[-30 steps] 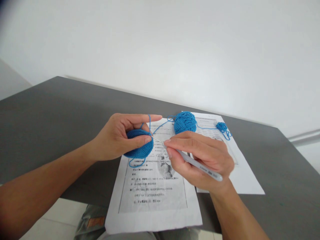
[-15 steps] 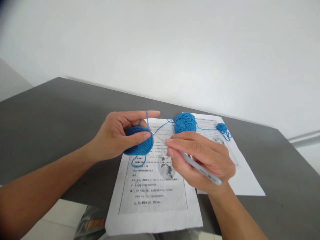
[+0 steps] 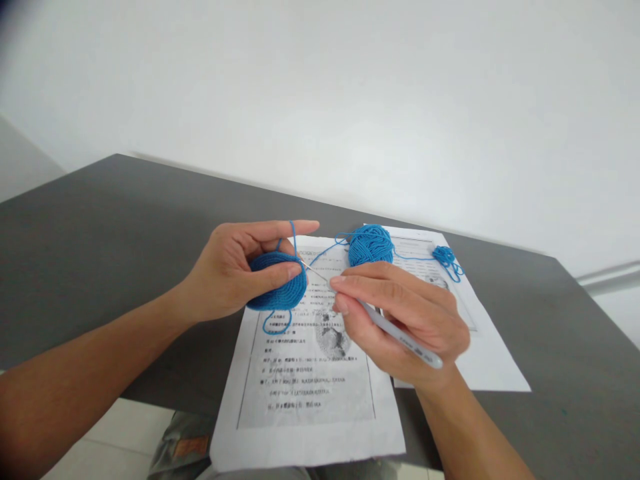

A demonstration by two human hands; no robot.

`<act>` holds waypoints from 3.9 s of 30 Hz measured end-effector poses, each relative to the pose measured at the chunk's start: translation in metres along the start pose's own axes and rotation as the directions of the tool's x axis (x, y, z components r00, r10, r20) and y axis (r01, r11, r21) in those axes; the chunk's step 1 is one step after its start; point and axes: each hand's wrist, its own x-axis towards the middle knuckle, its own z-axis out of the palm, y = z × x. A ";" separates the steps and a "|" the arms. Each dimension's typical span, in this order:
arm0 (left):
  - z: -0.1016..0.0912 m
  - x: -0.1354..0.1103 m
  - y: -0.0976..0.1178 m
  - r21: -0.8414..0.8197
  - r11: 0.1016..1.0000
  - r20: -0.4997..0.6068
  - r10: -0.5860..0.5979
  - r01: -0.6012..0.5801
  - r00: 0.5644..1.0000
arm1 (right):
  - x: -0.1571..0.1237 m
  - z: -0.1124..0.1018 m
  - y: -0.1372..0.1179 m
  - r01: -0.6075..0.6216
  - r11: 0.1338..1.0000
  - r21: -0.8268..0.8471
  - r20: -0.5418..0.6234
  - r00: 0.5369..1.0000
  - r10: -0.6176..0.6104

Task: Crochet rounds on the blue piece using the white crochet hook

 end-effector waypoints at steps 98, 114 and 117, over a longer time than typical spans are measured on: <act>0.001 -0.005 0.002 0.025 0.999 -0.077 0.038 -0.036 0.996 | 0.002 0.034 0.010 -0.331 0.619 0.712 0.070 0.911 0.407; 0.003 -0.004 0.002 -0.054 0.998 -0.071 0.030 -0.034 0.997 | 0.004 0.031 0.010 -0.335 0.605 0.723 0.089 0.913 0.399; 0.004 -0.005 0.002 -0.074 0.997 -0.070 0.027 -0.032 0.997 | 0.004 0.031 0.010 -0.332 0.615 0.716 0.088 0.916 0.392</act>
